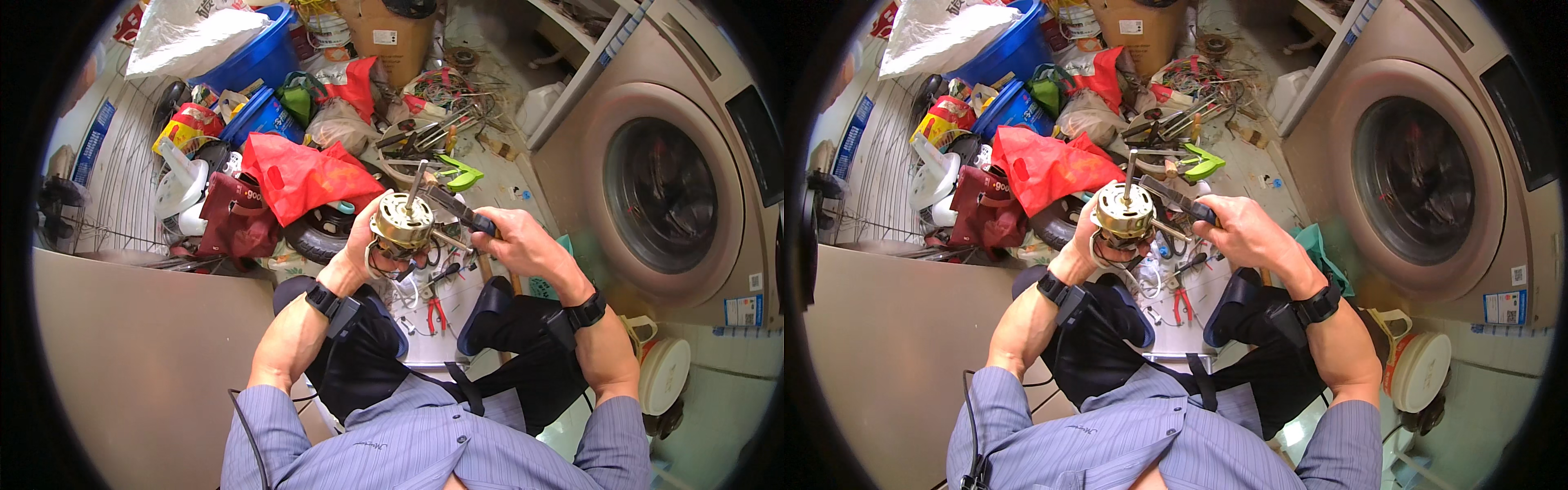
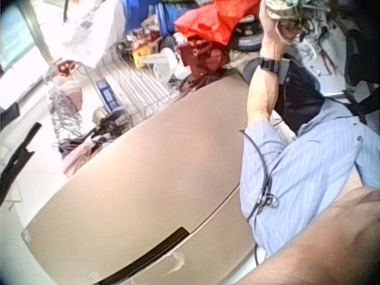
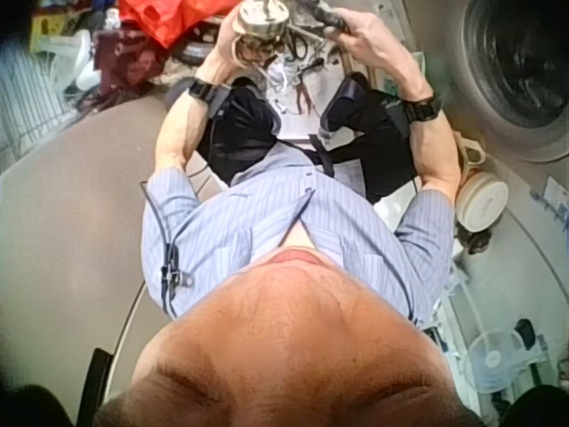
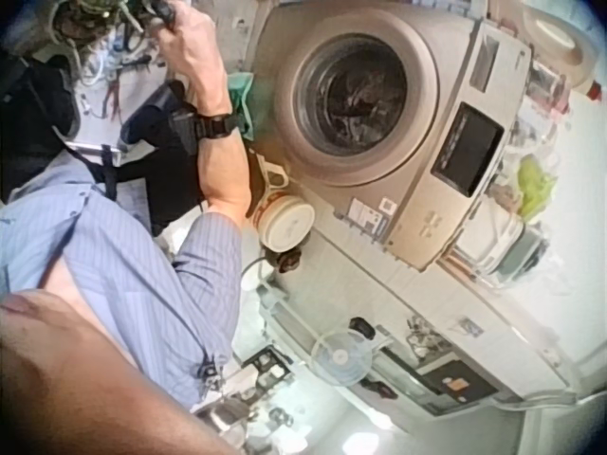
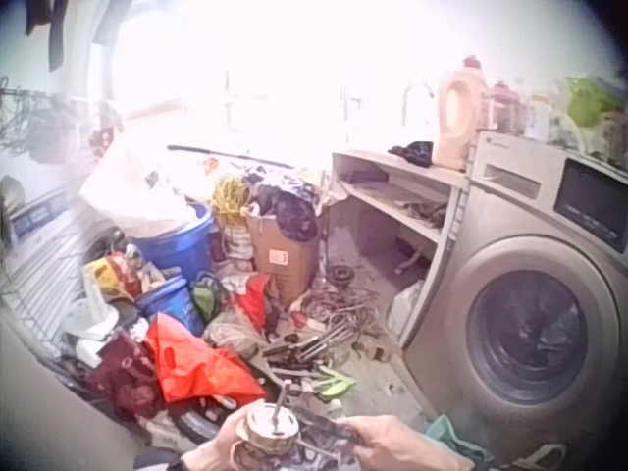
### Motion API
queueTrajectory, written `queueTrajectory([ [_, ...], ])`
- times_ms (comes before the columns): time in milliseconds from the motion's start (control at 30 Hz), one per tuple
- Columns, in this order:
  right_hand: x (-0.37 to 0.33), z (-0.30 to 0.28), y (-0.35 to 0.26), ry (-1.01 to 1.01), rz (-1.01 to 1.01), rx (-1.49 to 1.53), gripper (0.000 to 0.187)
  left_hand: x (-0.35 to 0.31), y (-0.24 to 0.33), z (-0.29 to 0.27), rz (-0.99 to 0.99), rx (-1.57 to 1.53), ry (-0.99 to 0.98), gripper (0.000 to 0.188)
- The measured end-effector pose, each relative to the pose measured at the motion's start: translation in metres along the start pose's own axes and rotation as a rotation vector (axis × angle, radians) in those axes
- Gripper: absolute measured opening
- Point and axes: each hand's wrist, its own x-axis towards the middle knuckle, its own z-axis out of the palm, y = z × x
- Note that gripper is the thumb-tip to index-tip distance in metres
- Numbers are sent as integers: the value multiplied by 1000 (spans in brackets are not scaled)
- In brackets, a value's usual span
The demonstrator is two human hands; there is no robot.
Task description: The person disassembles a small electric motor, using a screwdriver to remove a plastic component, a hammer to strike the casing, and pliers to pull apart the internal copper windings.
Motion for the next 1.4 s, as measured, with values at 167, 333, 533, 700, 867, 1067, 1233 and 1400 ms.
queueTrajectory([
  [167,-1,4,3,31,-60,-6,23,-1,2,1,-84,-89,-25,73],
  [333,-2,4,-2,-24,26,-69,23,-7,6,-2,-86,-4,-75,72],
  [533,-21,10,1,-132,-37,-27,32,1,0,-25,92,203,214,52],
  [700,-28,28,-6,-144,39,-43,31,-9,-4,-11,146,421,207,58],
  [867,-34,27,-7,-194,140,-13,34,-22,-1,25,153,1064,204,69],
  [1067,-31,29,-6,-273,240,78,37,-16,-10,29,414,1541,273,39],
  [1233,-29,31,5,-92,92,-120,29,-11,-6,28,301,1576,253,24],
  [1400,-30,-10,26,390,-95,-662,39,-37,-3,25,158,977,291,32],
])
